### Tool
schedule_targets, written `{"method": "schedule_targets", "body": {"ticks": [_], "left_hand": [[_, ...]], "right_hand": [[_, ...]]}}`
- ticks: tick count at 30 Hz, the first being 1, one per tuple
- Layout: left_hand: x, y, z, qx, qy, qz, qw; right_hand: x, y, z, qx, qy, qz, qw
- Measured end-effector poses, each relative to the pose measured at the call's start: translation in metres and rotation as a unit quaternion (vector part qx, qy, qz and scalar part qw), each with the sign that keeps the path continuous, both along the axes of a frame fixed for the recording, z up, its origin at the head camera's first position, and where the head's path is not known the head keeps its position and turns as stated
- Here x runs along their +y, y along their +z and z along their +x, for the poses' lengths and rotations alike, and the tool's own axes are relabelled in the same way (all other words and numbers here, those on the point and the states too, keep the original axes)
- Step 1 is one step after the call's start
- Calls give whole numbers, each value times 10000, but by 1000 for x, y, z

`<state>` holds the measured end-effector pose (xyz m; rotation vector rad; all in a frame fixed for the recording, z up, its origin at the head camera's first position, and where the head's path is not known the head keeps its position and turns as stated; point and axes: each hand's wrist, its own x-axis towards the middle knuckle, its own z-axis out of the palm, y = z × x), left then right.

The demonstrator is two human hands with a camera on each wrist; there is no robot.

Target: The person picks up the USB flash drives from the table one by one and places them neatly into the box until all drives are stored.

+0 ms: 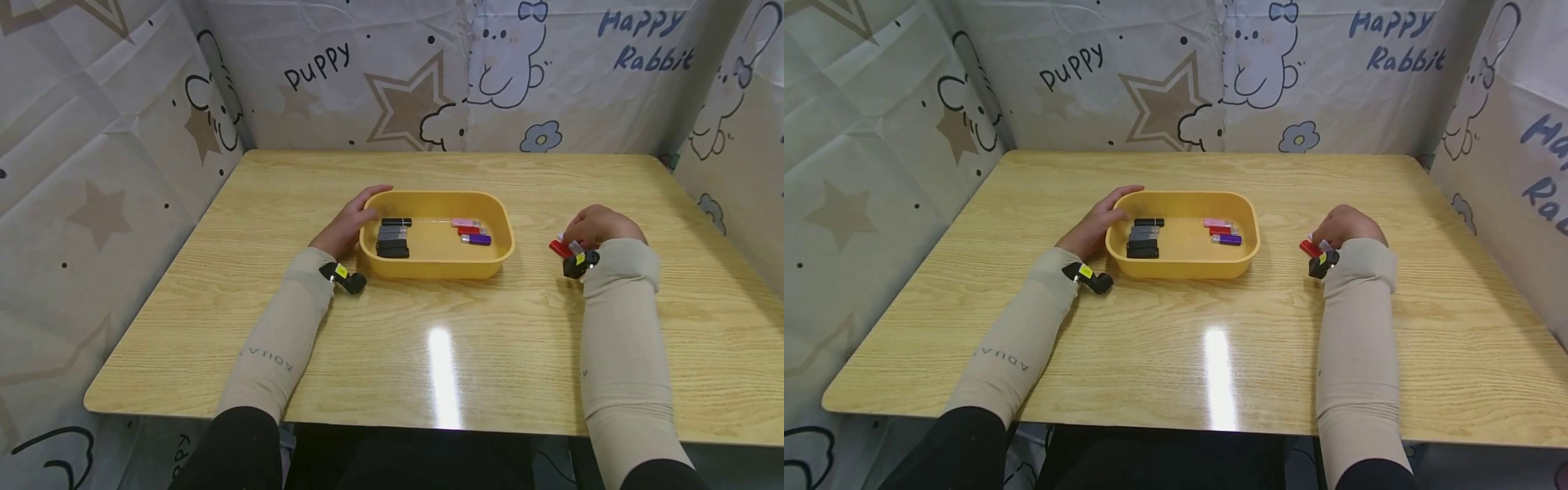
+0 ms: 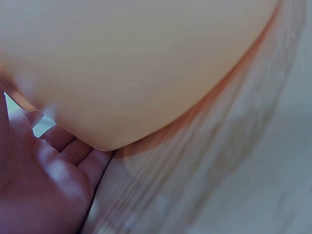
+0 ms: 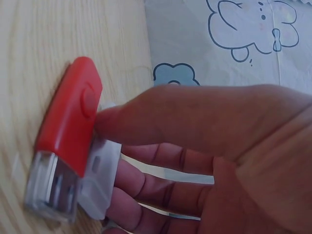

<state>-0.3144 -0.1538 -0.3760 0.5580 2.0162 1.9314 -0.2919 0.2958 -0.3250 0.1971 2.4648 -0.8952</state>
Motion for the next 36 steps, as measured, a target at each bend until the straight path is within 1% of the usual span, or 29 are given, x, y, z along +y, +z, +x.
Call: {"method": "schedule_targets", "body": {"ticks": [4, 7, 10, 14, 19, 25, 28, 31, 36], "left_hand": [[-1, -10, -7, 43, 106, -23, 9999], [-1, -13, -9, 104, 149, -49, 9998], [0, -5, -2, 84, 57, 1, 9999], [1, 7, 7, 8, -71, 41, 10000], [2, 8, 7, -11, -52, 21, 10000], [2, 9, 7, -30, -23, -1, 10000], [1, 5, 5, -19, -12, 14, 10000], [1, -1, -1, -7, 38, 33, 10000], [0, -11, -8, 20, 175, -58, 9998]], "right_hand": [[0, -2, -1, 9, -59, 16, 10000], [-1, -3, -1, -26, -136, -1, 9999], [-1, -4, -1, -64, -185, -7, 9998], [-3, -3, -1, -46, -91, 121, 9999], [-5, -3, 0, 3, 10, 257, 9997], [-5, -3, 0, 58, 39, 268, 9996], [-5, -3, 1, 112, 70, 292, 9995], [-5, -4, 1, 111, 19, 293, 9995], [-5, -5, 0, 99, -68, 291, 9995]]}}
